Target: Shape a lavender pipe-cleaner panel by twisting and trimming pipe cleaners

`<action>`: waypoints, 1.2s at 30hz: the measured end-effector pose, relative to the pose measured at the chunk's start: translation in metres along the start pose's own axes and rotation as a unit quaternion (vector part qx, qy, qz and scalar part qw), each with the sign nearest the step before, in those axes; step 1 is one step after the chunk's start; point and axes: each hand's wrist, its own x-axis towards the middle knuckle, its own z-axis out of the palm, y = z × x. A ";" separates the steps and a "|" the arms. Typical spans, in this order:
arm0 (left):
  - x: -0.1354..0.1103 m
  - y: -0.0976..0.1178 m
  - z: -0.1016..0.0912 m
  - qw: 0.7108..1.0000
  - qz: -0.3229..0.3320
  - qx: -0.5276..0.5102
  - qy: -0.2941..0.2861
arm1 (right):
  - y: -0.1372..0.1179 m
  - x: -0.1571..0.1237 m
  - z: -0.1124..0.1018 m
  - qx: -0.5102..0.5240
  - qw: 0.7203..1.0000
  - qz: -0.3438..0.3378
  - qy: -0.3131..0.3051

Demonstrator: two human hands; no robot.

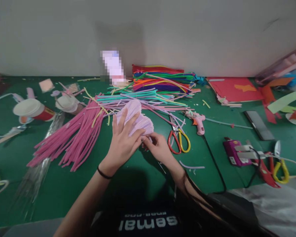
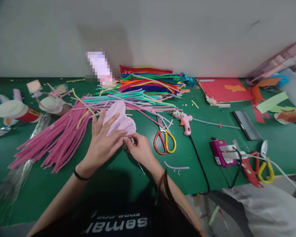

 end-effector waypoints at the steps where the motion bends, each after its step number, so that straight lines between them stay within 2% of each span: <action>1: 0.000 0.000 0.000 1.000 -0.001 0.004 0.002 | 0.000 0.000 0.001 -0.004 1.000 -0.001 -0.001; 5: -0.001 -0.003 -0.002 1.000 -0.013 0.004 0.014 | -0.001 -0.002 0.001 0.005 1.000 0.001 -0.002; 9: -0.006 -0.008 -0.006 0.998 -0.031 -0.040 0.042 | -0.002 0.000 -0.007 0.086 0.996 0.011 0.004; 11: -0.013 -0.007 -0.005 0.989 -0.081 -0.072 0.097 | -0.004 0.001 -0.011 0.130 0.991 0.005 0.014; 13: -0.020 -0.001 0.001 0.964 -0.173 -0.117 0.166 | -0.007 0.001 -0.013 0.166 0.985 -0.002 0.034; 14: -0.023 0.005 0.005 0.941 -0.230 -0.153 0.197 | -0.009 0.001 -0.012 0.182 0.982 -0.004 0.046; 15: -0.025 0.011 0.009 0.903 -0.293 -0.217 0.229 | -0.010 -0.001 -0.010 0.197 0.979 -0.006 0.060; 16: -0.027 0.017 0.014 0.850 -0.345 -0.308 0.251 | -0.012 -0.002 -0.007 0.211 0.975 -0.008 0.072; 17: -0.026 0.024 0.018 0.799 -0.376 -0.408 0.234 | -0.014 -0.004 -0.003 0.225 0.971 -0.010 0.082; 19: -0.023 0.034 0.026 0.705 -0.394 -0.568 0.159 | -0.016 -0.007 0.006 0.249 0.964 -0.013 0.090; 20: -0.021 0.037 0.029 0.669 -0.402 -0.610 0.133 | -0.016 -0.009 0.010 0.258 0.962 -0.013 0.088; 22: -0.016 0.040 0.032 0.630 -0.419 -0.644 0.113 | -0.017 -0.011 0.015 0.262 0.961 -0.008 0.082; 24: -0.012 0.039 0.032 0.621 -0.431 -0.644 0.121 | -0.017 -0.012 0.016 0.248 0.965 -0.008 0.083; 27: -0.011 0.034 0.030 0.626 -0.420 -0.642 0.138 | -0.018 -0.012 0.010 0.209 0.972 -0.026 0.101; 31: -0.011 0.030 0.026 0.641 -0.416 -0.630 0.139 | -0.020 -0.011 0.000 0.182 0.976 -0.033 0.115; 36: -0.014 0.026 0.024 0.671 -0.432 -0.587 0.136 | -0.022 -0.011 0.002 0.216 0.970 -0.022 0.106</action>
